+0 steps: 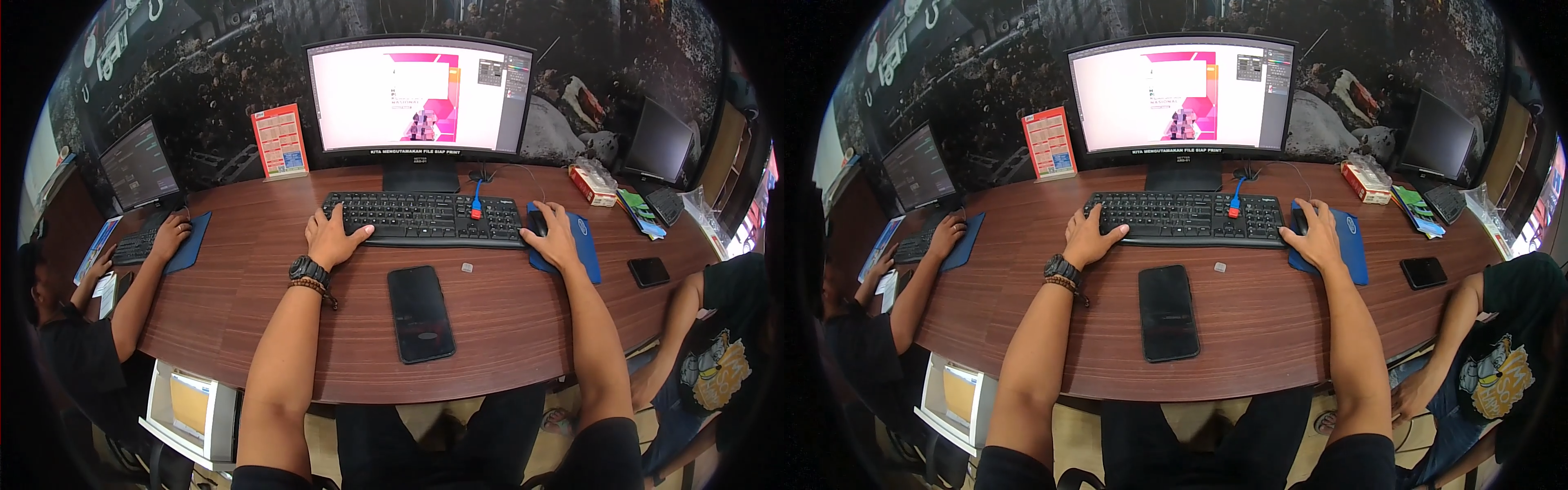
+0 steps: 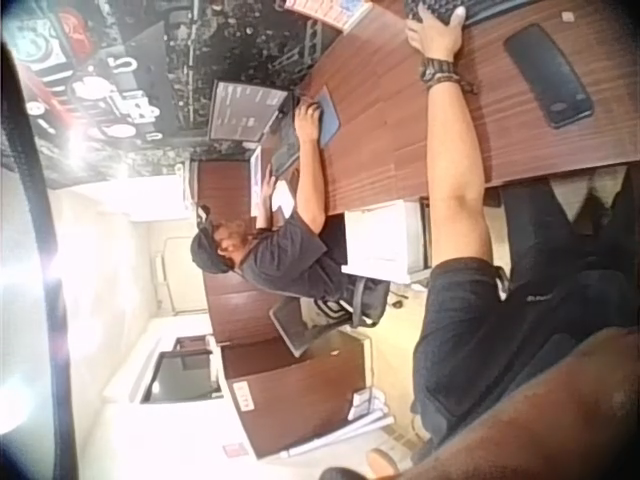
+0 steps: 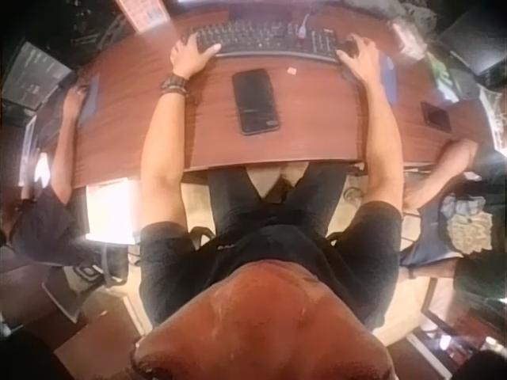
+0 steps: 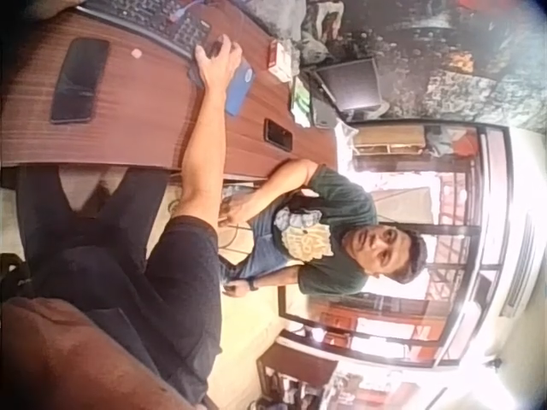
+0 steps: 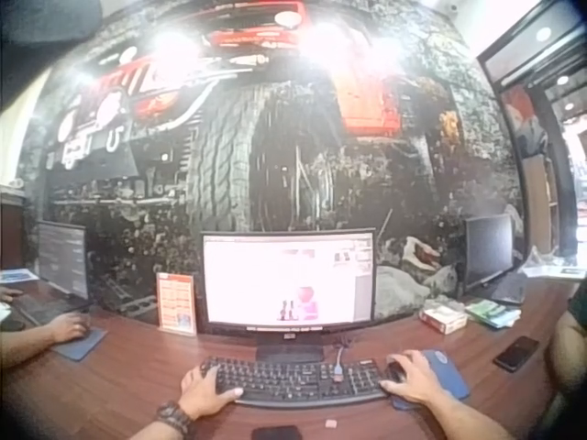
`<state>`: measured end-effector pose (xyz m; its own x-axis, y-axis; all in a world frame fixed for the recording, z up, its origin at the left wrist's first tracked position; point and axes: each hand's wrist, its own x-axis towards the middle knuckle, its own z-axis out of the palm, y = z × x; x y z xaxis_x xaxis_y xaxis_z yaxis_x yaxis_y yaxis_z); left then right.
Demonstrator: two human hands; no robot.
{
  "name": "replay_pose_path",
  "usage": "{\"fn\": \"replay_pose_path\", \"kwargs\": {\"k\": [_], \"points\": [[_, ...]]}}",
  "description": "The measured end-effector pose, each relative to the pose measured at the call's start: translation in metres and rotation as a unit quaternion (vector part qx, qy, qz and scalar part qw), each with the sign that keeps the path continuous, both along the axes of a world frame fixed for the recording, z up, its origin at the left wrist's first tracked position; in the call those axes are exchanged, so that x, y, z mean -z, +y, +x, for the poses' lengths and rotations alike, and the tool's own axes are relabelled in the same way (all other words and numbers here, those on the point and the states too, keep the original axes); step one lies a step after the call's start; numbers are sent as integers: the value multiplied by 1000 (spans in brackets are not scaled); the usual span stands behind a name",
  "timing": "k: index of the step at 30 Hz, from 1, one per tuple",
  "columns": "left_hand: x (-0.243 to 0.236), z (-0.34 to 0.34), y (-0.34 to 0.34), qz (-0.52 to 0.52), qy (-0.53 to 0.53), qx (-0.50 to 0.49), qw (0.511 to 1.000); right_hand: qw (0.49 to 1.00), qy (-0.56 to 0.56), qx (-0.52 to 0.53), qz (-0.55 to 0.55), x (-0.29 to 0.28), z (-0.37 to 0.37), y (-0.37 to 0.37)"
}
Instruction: Using a computer and software to design or edit a document layout.
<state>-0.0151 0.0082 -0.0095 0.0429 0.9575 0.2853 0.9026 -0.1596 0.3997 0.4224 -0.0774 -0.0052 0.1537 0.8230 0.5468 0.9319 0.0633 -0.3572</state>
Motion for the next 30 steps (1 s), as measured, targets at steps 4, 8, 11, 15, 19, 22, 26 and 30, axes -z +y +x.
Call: {"fn": "replay_pose_path", "kwargs": {"k": [4, 8, 11, 15, 19, 22, 26, 30], "points": [[0, 3, 1, -2, -4, 5, 1000, 998, 69, -9, 2, 4, 14, 8], [0, 2, -1, -4, -4, 0, 1000, 998, 64, 4, 0, 5, 12, 10], [-1, 2, -5, 20, 4, 10, 1000, 999, 15, 31, -31, -5, 3, 8], [-4, 9, -7, 51, 31, 30, 998, 998, 37, 49, -2, 1, 4, 8], [-5, 8, -8, 27, 20, 16, 999, 998, 58, -13, 22, 10, 11, 12], [-7, 10, -9, 13, 19, 9, 1000, 997, 55, -33, 36, 13, 16, 16], [-5, 9, -8, 12, 22, 8, 1000, 997, 58, -39, 31, 13, 14, 16], [-4, 8, -7, 12, 26, 11, 1000, 996, 62, -41, 38, 13, 16, 17]]}}
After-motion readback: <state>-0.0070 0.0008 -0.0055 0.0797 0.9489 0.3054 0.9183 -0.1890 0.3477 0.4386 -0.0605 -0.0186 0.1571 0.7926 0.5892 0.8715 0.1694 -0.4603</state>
